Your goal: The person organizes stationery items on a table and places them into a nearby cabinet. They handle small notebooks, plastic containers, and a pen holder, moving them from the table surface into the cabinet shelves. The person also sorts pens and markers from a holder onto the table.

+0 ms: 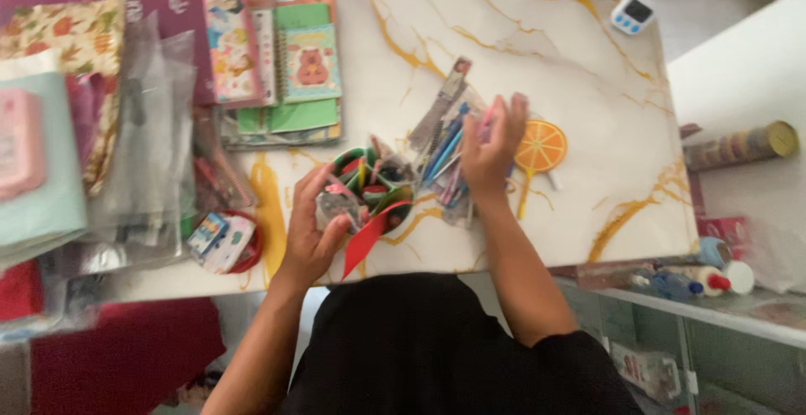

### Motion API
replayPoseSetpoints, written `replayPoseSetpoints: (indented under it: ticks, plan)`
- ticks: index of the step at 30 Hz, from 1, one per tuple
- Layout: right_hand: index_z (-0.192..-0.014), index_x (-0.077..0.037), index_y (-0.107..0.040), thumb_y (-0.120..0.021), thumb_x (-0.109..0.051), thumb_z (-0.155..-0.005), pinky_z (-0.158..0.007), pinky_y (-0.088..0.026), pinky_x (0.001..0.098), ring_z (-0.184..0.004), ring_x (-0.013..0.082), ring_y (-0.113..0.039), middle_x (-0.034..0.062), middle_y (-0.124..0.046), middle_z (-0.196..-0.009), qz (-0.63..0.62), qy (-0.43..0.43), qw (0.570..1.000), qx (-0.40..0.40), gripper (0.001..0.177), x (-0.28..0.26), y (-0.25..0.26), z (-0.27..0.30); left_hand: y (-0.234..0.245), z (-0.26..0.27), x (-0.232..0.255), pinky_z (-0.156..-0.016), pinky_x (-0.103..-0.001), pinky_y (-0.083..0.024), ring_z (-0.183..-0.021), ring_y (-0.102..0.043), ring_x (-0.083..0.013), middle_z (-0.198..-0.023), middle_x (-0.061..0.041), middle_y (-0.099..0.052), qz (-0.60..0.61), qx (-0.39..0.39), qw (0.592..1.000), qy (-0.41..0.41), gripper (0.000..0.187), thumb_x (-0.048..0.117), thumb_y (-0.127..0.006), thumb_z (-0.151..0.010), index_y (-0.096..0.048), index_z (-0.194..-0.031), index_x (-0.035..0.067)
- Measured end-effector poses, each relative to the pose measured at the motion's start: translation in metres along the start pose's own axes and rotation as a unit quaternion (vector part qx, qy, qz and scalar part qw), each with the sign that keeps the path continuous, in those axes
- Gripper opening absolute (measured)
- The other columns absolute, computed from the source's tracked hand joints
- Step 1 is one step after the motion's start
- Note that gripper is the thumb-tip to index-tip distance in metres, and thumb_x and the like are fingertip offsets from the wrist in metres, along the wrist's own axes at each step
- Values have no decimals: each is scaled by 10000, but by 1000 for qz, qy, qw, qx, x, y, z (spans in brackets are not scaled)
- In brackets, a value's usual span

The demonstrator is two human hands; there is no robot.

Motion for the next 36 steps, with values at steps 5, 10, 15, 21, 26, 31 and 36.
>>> replayPoseSetpoints:
  ticks: [5,10,15,21,26,31,36]
  plan:
    - [-1440,-30,-546,-681,-321,-1019,-1264,-380,466,-1477,372,-510,217,-551,-1520,-301,-54,948,-88,529,-52,42,-7,-1,-1,1,-1265,-442,-303,-1481,-424,-368,-1559,-212,-449,-5,2,1000,-6,648,151,-666,-965,-404,-1541,9]
    - [-1224,-48,-674,-791,-490,-890,-1217,-316,496,-1440,409,-378,273,-517,-1431,-251,223,909,-247,566,-155,92,-23,-1,3,10,-1260,-462,-325,-1499,-420,-377,-1590,-214,-427,-6,23,1000,-8,599,139,-686,-987,-433,-1522,40]
    - [-1027,-103,-693,-706,-185,-945,-1144,-407,469,-1341,332,-517,152,-660,-1271,-325,190,895,-237,117,-164,98,-36,0,7,19,-1234,-476,-364,-1478,-443,-388,-1569,-209,-436,-37,59,998,-1,533,158,-708,-981,-506,-1465,59]
    - [-1238,10,-607,-648,-68,-1031,-886,-576,288,-993,128,-678,85,-696,-1145,-488,-191,849,-76,225,-81,87,-44,2,11,27,-1210,-461,-408,-1442,-493,-377,-1519,-195,-502,-47,90,995,-3,439,87,-714,-971,-561,-1381,58]
    - [-1204,48,-655,-682,-107,-1002,-809,-551,246,-914,84,-662,103,-727,-1062,-308,-214,908,-187,257,-36,27,-67,-2,11,32,-1191,-446,-430,-1391,-542,-355,-1470,-177,-543,-42,106,993,4,420,72,-724,-971,-575,-1363,53]
    - [-1304,80,-586,-773,-156,-930,-736,-537,298,-827,139,-643,168,-684,-1088,-190,-90,955,-211,480,-57,-5,-69,0,12,37,-1167,-438,-440,-1362,-557,-353,-1452,-181,-550,-51,107,993,15,416,84,-725,-963,-587,-1354,46]
    - [-1206,-50,-661,-723,-150,-976,-968,-557,362,-1118,214,-678,110,-677,-1219,-272,15,945,-183,259,-100,52,-49,4,11,38,-1165,-441,-430,-1367,-551,-361,-1449,-190,-552,-77,109,991,28,453,91,-749,-937,-589,-1358,42]
Point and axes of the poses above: each hand's wrist, its own z-axis away from the middle knuckle, its own y-axis out of the back of the hand, x = y × z, the point moved 4 cm from there along -z, towards the middle knuckle
